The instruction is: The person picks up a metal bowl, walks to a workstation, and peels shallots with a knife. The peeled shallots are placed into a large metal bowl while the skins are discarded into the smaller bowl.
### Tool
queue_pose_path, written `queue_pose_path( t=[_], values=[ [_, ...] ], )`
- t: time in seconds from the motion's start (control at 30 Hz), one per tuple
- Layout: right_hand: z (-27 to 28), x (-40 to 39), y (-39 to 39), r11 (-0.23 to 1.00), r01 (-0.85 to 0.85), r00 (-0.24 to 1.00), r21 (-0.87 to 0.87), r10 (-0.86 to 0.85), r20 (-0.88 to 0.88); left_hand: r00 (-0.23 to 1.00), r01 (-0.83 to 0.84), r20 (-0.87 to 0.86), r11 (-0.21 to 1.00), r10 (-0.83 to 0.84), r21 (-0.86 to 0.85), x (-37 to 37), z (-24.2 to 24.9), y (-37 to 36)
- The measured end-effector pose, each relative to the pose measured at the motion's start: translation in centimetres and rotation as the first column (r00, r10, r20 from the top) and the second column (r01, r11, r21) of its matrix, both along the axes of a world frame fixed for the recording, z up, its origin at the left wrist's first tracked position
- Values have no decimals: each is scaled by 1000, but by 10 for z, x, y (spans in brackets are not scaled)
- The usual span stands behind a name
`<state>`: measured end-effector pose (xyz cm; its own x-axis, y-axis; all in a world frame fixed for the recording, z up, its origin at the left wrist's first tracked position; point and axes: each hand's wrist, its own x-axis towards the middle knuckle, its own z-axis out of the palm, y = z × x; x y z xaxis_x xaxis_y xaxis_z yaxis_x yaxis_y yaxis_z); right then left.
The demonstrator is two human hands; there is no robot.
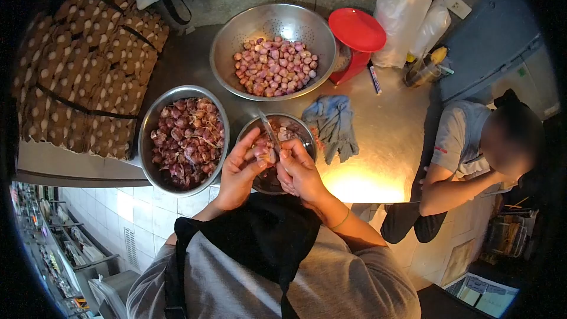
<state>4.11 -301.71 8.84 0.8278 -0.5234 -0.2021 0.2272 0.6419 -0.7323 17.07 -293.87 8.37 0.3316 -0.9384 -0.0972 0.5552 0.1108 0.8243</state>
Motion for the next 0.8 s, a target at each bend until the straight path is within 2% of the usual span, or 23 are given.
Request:
queue_pose_path(
  t=[0.1,0.2,0.33,0.37,0.47,0.5,0.63,0.73,0.8],
  values=[
    [4,-3,-2,999,-21,1000,38,20,13,969,32,-245,999,-30,4,1,0,0],
    [-15,3,2,965,131,977,-227,-164,-135,997,67,20,997,-68,34,-4,-18,1],
    [-8,1,5,967,62,994,-249,-82,-72,977,-9,214,994,-14,110,-2,-22,-4],
    [-4,1,6,971,64,994,-229,-83,-75,977,-21,212,998,7,65,-1,-27,-5],
    [-12,-1,-7,935,152,968,-321,-206,-141,972,137,178,986,-153,97,1,-16,1],
    [-14,-4,-13,938,158,957,-310,-223,-188,978,182,87,979,-191,96,0,-9,3],
    [-3,-17,-21,966,14,951,-260,-92,-294,990,142,-3,988,-142,54,0,4,7],
    [8,-18,-15,891,-18,929,-454,-153,-337,995,99,0,993,-100,60,4,3,7],
    [13,-21,-13,873,-77,943,-481,-93,-320,999,50,-6,998,-49,46,4,-3,7]
  ],
)
